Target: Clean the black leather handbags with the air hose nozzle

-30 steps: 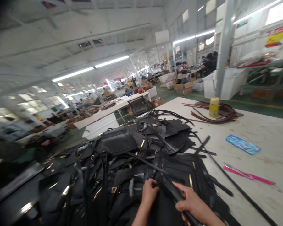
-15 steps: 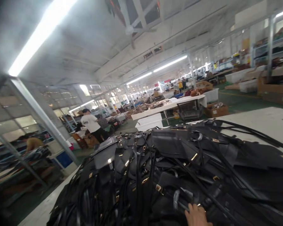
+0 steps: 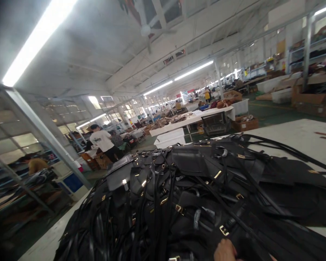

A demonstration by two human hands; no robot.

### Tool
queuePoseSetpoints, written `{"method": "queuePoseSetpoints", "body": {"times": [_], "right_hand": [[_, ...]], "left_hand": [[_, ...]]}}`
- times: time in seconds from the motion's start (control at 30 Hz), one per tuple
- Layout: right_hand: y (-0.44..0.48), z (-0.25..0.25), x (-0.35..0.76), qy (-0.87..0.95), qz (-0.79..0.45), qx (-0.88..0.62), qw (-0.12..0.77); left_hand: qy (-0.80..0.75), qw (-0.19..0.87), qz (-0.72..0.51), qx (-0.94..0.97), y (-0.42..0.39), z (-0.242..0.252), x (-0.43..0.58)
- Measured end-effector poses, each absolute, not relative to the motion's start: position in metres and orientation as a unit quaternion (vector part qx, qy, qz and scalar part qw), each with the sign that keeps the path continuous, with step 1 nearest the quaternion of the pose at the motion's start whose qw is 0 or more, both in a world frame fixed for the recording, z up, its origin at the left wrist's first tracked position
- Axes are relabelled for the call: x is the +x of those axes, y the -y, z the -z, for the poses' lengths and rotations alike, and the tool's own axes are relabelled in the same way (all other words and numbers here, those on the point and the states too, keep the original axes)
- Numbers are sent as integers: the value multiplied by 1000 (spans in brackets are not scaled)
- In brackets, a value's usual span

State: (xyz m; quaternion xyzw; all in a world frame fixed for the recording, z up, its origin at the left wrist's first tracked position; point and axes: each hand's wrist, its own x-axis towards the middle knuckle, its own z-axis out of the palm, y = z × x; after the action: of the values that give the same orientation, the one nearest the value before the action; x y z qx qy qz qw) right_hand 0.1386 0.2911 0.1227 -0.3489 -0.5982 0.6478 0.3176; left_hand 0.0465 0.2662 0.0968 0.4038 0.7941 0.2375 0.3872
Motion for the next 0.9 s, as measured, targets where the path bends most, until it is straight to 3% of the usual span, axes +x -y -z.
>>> {"method": "queuePoseSetpoints", "body": {"times": [0.17, 0.37, 0.9], "right_hand": [[-284, -125, 213, 463, -659, -477, 352], [-257, -144, 242, 388, -696, -447, 407], [-243, -120, 231, 303, -787, -383, 377]], "left_hand": [[-734, 476, -272, 401, -281, -101, 34], [-594, 640, -296, 387, -303, -89, 23], [-518, 738, -313, 298, -309, -75, 15]]}}
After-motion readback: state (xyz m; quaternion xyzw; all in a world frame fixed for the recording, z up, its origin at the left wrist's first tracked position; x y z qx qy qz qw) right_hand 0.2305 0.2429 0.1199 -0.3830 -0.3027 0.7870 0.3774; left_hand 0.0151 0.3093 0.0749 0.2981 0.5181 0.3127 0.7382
